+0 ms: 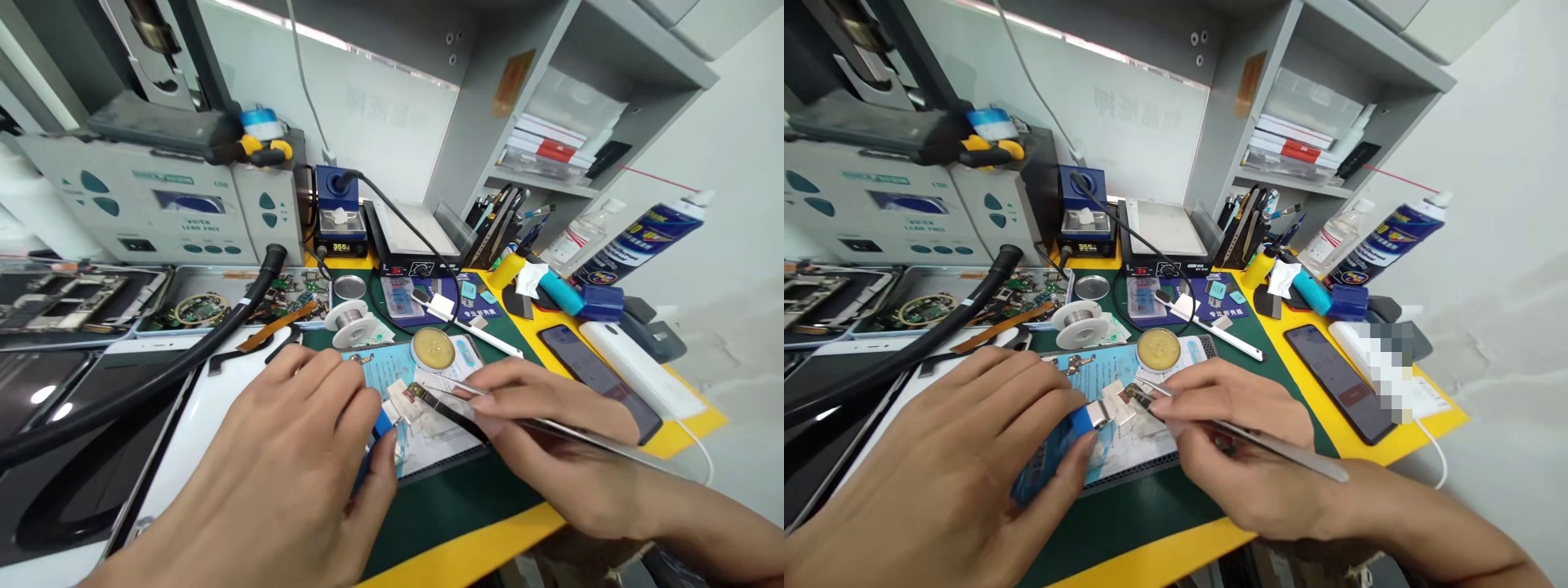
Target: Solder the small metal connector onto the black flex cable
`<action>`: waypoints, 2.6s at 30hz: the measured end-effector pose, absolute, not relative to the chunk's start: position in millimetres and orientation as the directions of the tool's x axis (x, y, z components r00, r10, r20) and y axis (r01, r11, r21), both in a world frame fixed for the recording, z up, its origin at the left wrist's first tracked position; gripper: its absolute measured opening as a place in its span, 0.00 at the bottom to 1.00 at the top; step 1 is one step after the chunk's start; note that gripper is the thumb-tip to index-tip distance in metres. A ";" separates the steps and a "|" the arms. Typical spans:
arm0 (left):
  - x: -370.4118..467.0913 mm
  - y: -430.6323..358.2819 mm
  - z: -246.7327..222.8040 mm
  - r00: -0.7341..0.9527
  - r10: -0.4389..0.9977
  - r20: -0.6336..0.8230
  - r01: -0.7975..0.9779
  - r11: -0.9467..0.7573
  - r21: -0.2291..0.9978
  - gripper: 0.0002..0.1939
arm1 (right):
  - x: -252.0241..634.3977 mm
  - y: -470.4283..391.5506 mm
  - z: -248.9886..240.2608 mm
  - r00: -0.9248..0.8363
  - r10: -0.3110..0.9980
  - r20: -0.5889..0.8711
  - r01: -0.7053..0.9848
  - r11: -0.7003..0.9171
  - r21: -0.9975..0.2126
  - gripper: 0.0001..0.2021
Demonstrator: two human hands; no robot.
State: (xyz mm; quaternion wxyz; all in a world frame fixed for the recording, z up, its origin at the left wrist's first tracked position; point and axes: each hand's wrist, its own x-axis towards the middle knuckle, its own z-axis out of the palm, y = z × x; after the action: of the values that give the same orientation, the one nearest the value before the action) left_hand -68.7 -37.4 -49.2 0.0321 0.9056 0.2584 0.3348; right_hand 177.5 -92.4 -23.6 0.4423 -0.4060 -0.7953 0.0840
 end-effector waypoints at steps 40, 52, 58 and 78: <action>-60.8 -41.9 -54.9 0.580 0.202 0.790 0.393 -0.918 -0.054 0.09 | 175.4 -98.2 -36.0 -0.044 0.960 0.277 0.089 0.280 -0.956 0.14; -68.5 -35.9 -48.0 0.525 0.277 0.805 0.405 -0.913 0.050 0.06 | 182.1 -96.9 -35.1 0.023 0.960 0.280 0.013 0.280 -0.960 0.08; -75.8 -27.8 -46.1 0.468 0.306 0.829 0.466 -0.882 0.062 0.05 | 185.7 -91.4 -38.2 0.082 0.953 0.292 0.053 0.288 -0.956 0.07; -144.0 -76.6 -37.7 0.011 0.406 0.914 0.772 -0.585 0.250 0.04 | 194.4 -77.2 -36.4 0.180 0.925 0.335 0.054 0.331 -0.942 0.09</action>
State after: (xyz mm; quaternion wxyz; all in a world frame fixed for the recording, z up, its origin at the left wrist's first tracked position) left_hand -144.0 -76.6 -37.7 -0.1634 0.6920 0.4254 0.5599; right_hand 194.4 -77.2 -36.4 0.6166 -0.4578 -0.5342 0.3532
